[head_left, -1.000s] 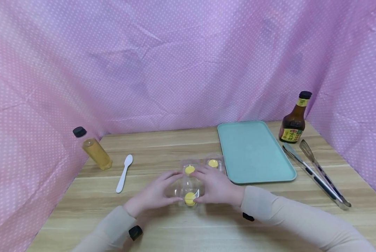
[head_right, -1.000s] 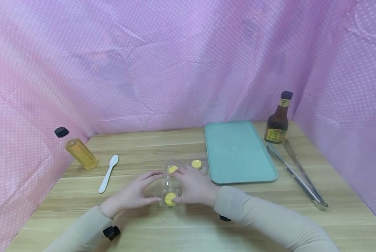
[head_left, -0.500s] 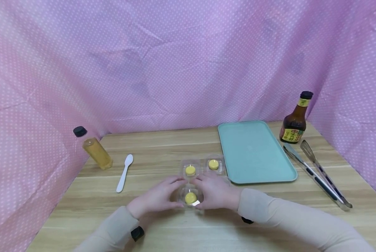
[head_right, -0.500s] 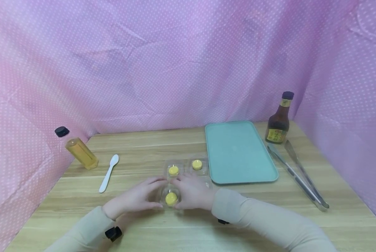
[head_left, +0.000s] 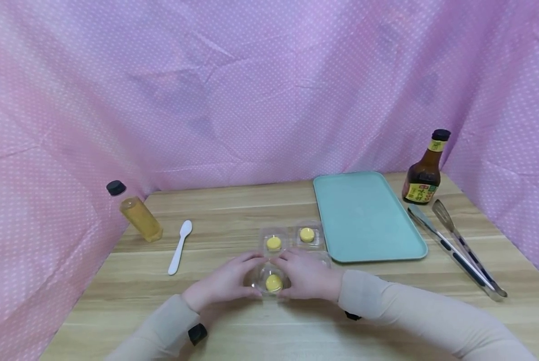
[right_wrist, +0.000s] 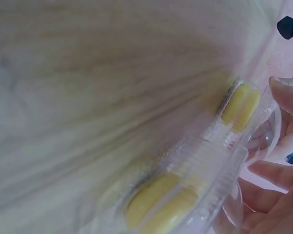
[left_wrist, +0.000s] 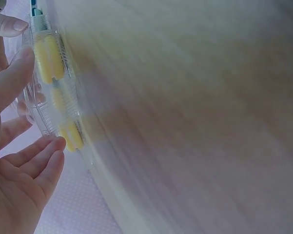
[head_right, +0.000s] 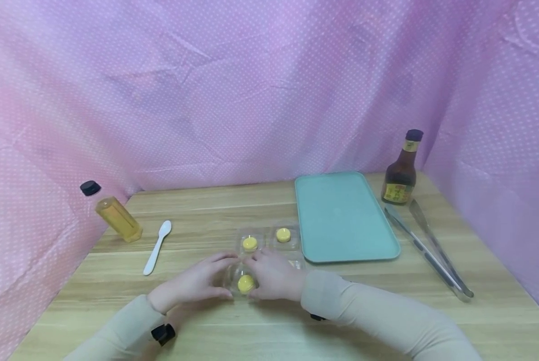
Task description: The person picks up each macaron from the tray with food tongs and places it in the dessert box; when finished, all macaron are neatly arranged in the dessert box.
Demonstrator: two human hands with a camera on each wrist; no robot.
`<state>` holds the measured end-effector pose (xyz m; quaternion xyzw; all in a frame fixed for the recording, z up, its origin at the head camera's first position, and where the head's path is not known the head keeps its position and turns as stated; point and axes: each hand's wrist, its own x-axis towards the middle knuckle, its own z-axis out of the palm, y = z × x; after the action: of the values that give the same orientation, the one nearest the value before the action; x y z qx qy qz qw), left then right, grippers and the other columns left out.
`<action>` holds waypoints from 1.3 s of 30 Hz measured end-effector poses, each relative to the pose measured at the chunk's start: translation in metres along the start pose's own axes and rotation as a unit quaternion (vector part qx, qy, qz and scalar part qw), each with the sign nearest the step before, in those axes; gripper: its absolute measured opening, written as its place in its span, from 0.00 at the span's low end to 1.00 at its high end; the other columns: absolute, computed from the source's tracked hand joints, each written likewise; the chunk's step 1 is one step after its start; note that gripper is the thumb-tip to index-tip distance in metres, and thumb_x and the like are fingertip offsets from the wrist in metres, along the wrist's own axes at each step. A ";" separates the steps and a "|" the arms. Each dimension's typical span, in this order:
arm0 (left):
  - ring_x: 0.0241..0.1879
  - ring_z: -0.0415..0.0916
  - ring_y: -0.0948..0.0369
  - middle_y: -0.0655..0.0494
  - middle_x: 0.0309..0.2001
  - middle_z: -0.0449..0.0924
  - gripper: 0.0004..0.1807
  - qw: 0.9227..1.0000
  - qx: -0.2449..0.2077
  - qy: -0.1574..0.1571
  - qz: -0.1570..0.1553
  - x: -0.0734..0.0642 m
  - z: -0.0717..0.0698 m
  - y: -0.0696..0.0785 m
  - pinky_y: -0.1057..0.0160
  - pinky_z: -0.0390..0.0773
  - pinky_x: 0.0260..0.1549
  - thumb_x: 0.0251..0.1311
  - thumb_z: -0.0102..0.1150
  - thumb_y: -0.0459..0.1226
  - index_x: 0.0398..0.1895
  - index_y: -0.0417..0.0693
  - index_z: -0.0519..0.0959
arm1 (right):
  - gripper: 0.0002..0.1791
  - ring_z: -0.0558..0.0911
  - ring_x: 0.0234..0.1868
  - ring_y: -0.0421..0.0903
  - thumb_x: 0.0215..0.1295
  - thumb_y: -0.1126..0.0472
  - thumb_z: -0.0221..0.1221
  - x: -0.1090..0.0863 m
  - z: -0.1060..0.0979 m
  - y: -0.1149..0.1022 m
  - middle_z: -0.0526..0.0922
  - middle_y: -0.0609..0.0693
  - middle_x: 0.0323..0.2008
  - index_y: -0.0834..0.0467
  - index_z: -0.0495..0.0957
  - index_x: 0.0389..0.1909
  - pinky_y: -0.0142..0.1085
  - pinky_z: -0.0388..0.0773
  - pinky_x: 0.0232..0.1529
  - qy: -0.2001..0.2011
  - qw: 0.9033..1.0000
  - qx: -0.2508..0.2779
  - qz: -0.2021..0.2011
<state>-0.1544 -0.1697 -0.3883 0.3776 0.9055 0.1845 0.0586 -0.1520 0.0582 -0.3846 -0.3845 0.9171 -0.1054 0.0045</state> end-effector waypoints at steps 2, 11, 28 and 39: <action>0.61 0.69 0.50 0.44 0.62 0.68 0.39 1.000 -0.003 -0.002 -0.003 0.000 0.001 -0.001 0.50 0.71 0.60 0.49 0.70 0.45 0.64 0.42 0.68 | 0.40 0.75 0.56 0.51 0.47 0.40 0.68 0.000 0.000 -0.001 0.78 0.52 0.53 0.57 0.72 0.60 0.44 0.74 0.59 -0.003 1.000 0.002 -0.001; 0.61 0.69 0.49 0.43 0.61 0.69 0.39 1.000 -0.009 -0.008 -0.015 -0.002 0.002 -0.003 0.50 0.71 0.61 0.46 0.71 0.46 0.62 0.43 0.69 | 0.40 0.76 0.53 0.49 0.50 0.39 0.66 0.000 0.005 -0.002 0.80 0.52 0.50 0.59 0.73 0.59 0.41 0.75 0.56 0.012 0.999 -0.020 -0.023; 0.62 0.68 0.49 0.43 0.63 0.68 0.42 1.000 0.004 -0.019 -0.005 0.002 0.000 -0.003 0.50 0.70 0.62 0.45 0.71 0.46 0.64 0.42 0.66 | 0.42 0.76 0.55 0.51 0.48 0.39 0.67 0.002 0.003 0.002 0.79 0.54 0.54 0.60 0.72 0.61 0.43 0.74 0.59 -0.001 1.000 0.007 -0.016; 0.64 0.64 0.44 0.39 0.68 0.60 0.43 0.999 -0.021 0.010 -0.037 0.002 -0.008 -0.003 0.45 0.69 0.61 0.51 0.67 0.48 0.69 0.43 0.61 | 0.36 0.77 0.55 0.53 0.56 0.43 0.63 -0.007 -0.011 0.020 0.78 0.57 0.56 0.61 0.72 0.60 0.46 0.76 0.56 0.057 0.996 0.058 -0.023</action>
<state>-0.1600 -0.1721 -0.3814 0.3404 0.9153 0.2054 0.0643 -0.1622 0.0792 -0.3781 -0.3982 0.8991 -0.1797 -0.0276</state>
